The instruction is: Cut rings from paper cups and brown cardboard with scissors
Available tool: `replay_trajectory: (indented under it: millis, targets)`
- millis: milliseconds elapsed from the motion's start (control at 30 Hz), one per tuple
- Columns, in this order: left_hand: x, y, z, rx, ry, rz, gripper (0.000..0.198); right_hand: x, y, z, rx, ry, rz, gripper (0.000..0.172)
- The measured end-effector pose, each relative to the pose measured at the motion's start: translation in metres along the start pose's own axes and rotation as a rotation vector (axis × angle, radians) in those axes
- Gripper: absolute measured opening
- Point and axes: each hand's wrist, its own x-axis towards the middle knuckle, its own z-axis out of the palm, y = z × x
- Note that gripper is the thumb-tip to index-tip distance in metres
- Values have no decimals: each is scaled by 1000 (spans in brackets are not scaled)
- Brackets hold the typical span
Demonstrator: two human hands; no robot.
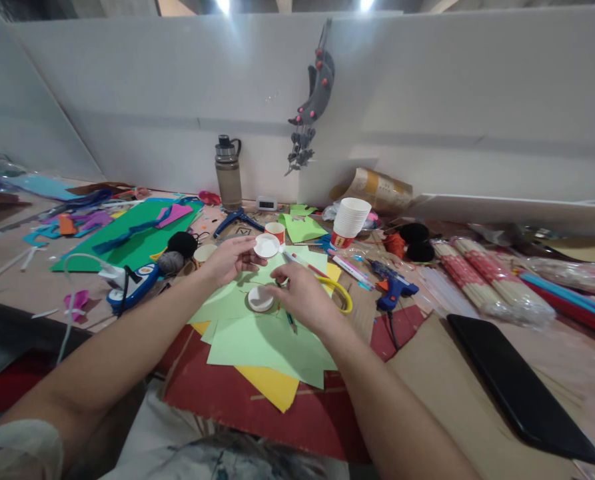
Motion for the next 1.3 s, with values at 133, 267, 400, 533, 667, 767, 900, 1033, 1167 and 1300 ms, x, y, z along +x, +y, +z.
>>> replay_trajectory:
  millis: [133,267,400,533,667,767,900,1033,1167,1300]
  targets:
    - [0,0,-1,59,11,21,31,-9,-9,16,-322,-123,-171,40]
    - [0,0,-1,100,9,21,35,-10,-10,20,-428,-148,-172,28]
    - [0,-2,-2,170,16,55,35,-3,-11,3,-106,-91,-149,34]
    - [-3,-2,2,267,-14,87,32,3,-9,-14,155,134,-56,38]
    - [-10,0,12,254,-39,34,32,5,-6,-16,137,257,-62,39]
    - [-14,2,17,208,-65,14,32,5,-7,-13,99,275,-93,38]
    - [-16,2,18,173,-102,28,31,6,-10,-11,78,283,-88,37]
    - [-16,1,17,174,-110,55,32,6,-7,-9,84,294,-71,39]
    - [-16,0,17,192,-116,68,34,7,-3,-5,176,296,-59,41]
    - [-16,0,18,219,-116,81,35,7,-4,-4,172,282,-41,40]
